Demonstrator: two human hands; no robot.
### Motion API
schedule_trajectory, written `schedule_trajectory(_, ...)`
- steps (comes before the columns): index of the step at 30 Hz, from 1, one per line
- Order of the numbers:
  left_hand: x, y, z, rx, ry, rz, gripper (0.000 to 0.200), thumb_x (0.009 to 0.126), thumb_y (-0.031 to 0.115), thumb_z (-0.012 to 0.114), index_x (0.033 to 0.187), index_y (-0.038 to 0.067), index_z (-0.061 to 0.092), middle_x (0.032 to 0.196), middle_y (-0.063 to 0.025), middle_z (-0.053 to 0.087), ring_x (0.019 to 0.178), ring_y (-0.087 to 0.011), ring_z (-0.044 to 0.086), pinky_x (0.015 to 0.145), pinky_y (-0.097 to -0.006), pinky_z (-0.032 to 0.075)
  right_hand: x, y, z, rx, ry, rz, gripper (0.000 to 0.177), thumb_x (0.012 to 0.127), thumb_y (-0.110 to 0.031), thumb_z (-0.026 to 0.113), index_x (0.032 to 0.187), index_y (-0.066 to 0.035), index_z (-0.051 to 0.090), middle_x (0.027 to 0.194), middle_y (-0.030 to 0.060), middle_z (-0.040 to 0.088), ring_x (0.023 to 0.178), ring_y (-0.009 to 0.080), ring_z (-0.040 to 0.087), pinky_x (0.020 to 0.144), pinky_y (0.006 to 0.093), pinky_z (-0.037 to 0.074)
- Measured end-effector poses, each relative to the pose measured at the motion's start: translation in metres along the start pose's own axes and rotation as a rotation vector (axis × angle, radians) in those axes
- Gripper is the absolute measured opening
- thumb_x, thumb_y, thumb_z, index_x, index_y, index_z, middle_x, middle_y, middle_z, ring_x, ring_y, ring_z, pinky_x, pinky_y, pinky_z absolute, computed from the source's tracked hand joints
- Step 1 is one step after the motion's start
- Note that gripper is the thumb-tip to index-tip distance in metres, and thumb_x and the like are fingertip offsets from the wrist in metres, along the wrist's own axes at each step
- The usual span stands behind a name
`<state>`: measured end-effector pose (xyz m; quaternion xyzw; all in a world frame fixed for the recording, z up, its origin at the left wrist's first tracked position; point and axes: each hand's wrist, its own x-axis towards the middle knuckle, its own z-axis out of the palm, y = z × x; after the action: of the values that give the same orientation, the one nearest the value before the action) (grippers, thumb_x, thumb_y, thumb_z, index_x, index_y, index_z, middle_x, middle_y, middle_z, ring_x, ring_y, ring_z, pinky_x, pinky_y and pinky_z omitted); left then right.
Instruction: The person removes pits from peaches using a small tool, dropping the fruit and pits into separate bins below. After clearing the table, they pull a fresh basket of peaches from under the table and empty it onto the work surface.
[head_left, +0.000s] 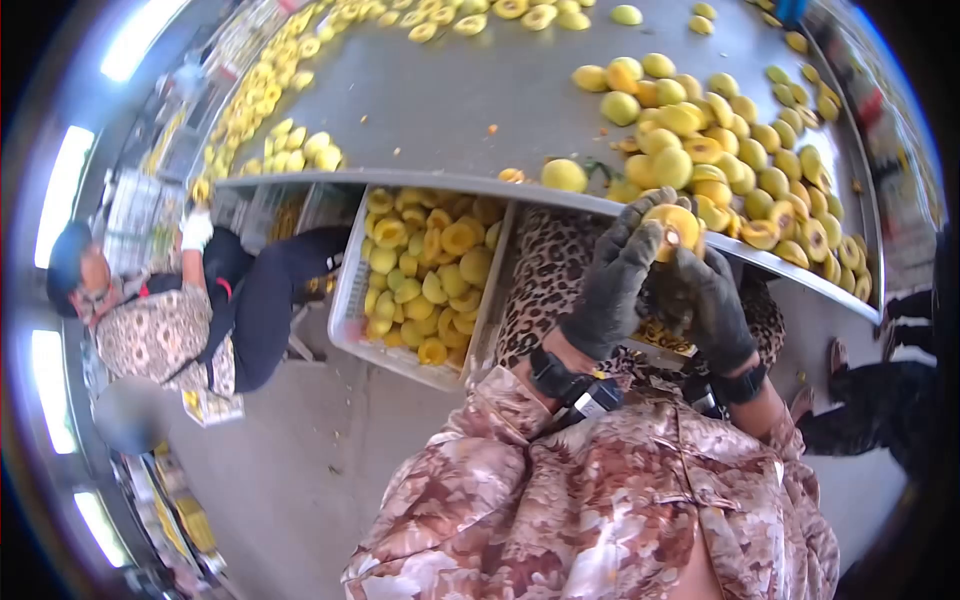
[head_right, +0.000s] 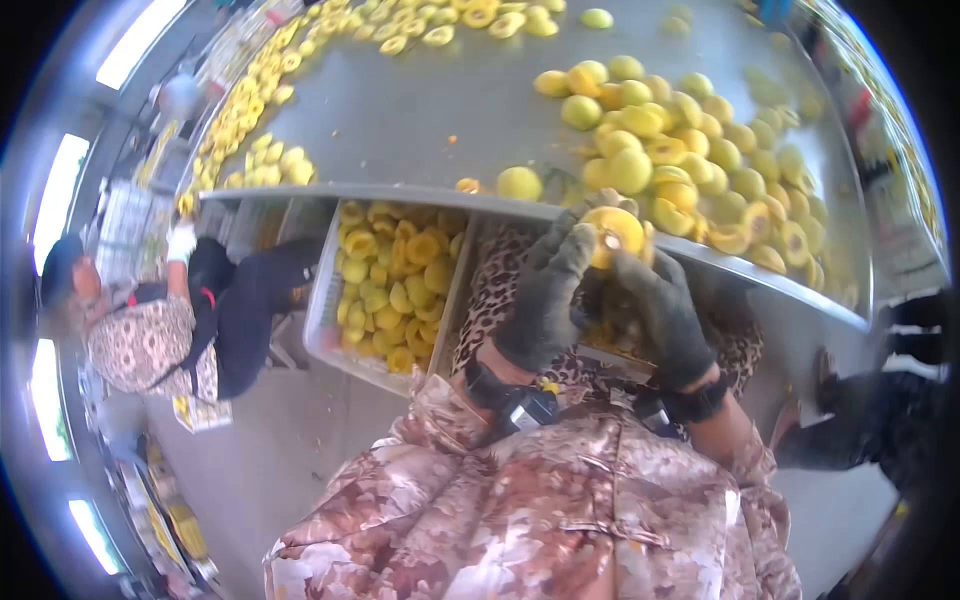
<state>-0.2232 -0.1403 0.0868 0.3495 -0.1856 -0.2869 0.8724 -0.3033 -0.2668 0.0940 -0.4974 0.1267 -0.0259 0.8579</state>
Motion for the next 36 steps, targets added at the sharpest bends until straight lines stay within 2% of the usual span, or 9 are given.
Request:
schedule_trajectory(3,-0.012,0.006,-0.018,0.077,0.031,0.050,0.040,0.103,0.017,0.057,0.138,-0.001,0.054,0.132,-0.0111,0.062,0.117,-0.0184,0.060,0.104,-0.0333,0.049,0.008,0.020,-0.013,-1.019,0.356,-0.683,0.016,0.096,-0.016,0.065,0.103,-0.002,0.064,0.079,0.0063,0.063,0.064,0.0158,0.059,0.060,0.0293,0.049)
schedule_trajectory(8,-0.026,-0.019,-0.027,0.336,-0.135,0.268,0.049,0.091,0.007,0.067,0.137,-0.003,0.054,0.130,-0.0184,0.062,0.119,-0.0309,0.060,0.105,-0.0376,0.047,0.021,-0.016,0.027,-1.889,0.327,-0.892,0.020,0.094,-0.009,0.065,0.112,0.000,0.062,0.095,0.0221,0.067,0.085,0.0433,0.066,0.072,0.0459,0.053)
schedule_trajectory(10,-0.029,-0.007,-0.030,-0.626,-0.090,-0.293,0.034,0.107,0.020,0.052,0.136,0.002,0.056,0.125,-0.0056,0.064,0.110,-0.0116,0.063,0.098,-0.0297,0.052,0.040,-0.015,0.001,-1.850,0.382,-0.782,0.022,0.095,-0.012,0.066,0.112,0.001,0.061,0.095,0.0240,0.068,0.084,0.0440,0.066,0.071,0.0462,0.052)
schedule_trajectory(15,-0.026,-0.025,-0.061,-0.179,0.176,0.262,0.033,0.107,0.024,0.055,0.131,0.002,0.059,0.120,-0.0047,0.065,0.109,-0.0123,0.064,0.095,-0.0284,0.054,0.049,-0.012,-0.055,-1.527,0.382,-0.546,0.032,0.099,-0.020,0.066,0.120,0.003,0.061,0.102,0.0215,0.070,0.089,0.0363,0.067,0.075,0.0419,0.052)
schedule_trajectory(16,-0.020,-0.026,-0.065,-0.509,0.162,0.091,0.032,0.107,0.024,0.055,0.131,0.002,0.059,0.119,-0.0043,0.065,0.109,-0.0119,0.063,0.095,-0.0278,0.054,0.044,-0.015,-0.035,-1.444,0.536,-0.204,0.033,0.099,-0.019,0.065,0.124,0.003,0.061,0.106,0.0187,0.068,0.089,0.0293,0.064,0.077,0.0394,0.051)
schedule_trajectory(18,-0.020,-0.028,-0.070,-0.885,0.131,-0.137,0.034,0.107,0.022,0.055,0.134,0.002,0.058,0.122,-0.0033,0.064,0.110,-0.0102,0.062,0.096,-0.0252,0.052,0.016,-0.009,-0.047,-1.646,0.317,-0.363,0.033,0.100,-0.017,0.064,0.126,0.004,0.060,0.106,0.0181,0.064,0.086,0.0250,0.062,0.075,0.0364,0.050)
schedule_trajectory(26,-0.013,-0.030,-0.070,-0.715,0.019,-0.203,0.028,0.105,0.019,0.057,0.126,0.001,0.061,0.100,-0.0019,0.064,0.086,-0.0070,0.058,0.072,-0.0220,0.049,0.019,0.007,0.016,-1.861,0.382,-0.523,0.042,0.097,-0.013,0.069,0.133,0.006,0.054,0.098,0.0113,0.067,0.081,0.0195,0.064,0.069,0.0329,0.053)
schedule_trajectory(30,-0.007,-0.015,-0.089,-0.772,0.205,-0.257,0.035,0.107,0.028,0.051,0.127,0.001,0.059,0.106,-0.0077,0.065,0.093,-0.0134,0.062,0.079,-0.0274,0.053,0.032,0.012,-0.007,-1.966,0.337,-0.576,0.055,0.096,-0.014,0.073,0.143,0.004,0.049,0.120,0.0268,0.064,0.111,0.0353,0.063,0.094,0.0442,0.050)
schedule_trajectory(36,-0.001,-0.001,-0.088,-0.687,0.330,-0.262,0.049,0.110,0.042,0.041,0.131,0.001,0.056,0.115,-0.0161,0.066,0.105,-0.0235,0.066,0.092,-0.0360,0.057,0.030,0.008,0.045,-1.263,-0.001,-0.196,0.029,0.096,-0.004,0.066,0.123,0.001,0.056,0.085,0.0060,0.064,0.073,0.0144,0.057,0.067,0.0308,0.051)
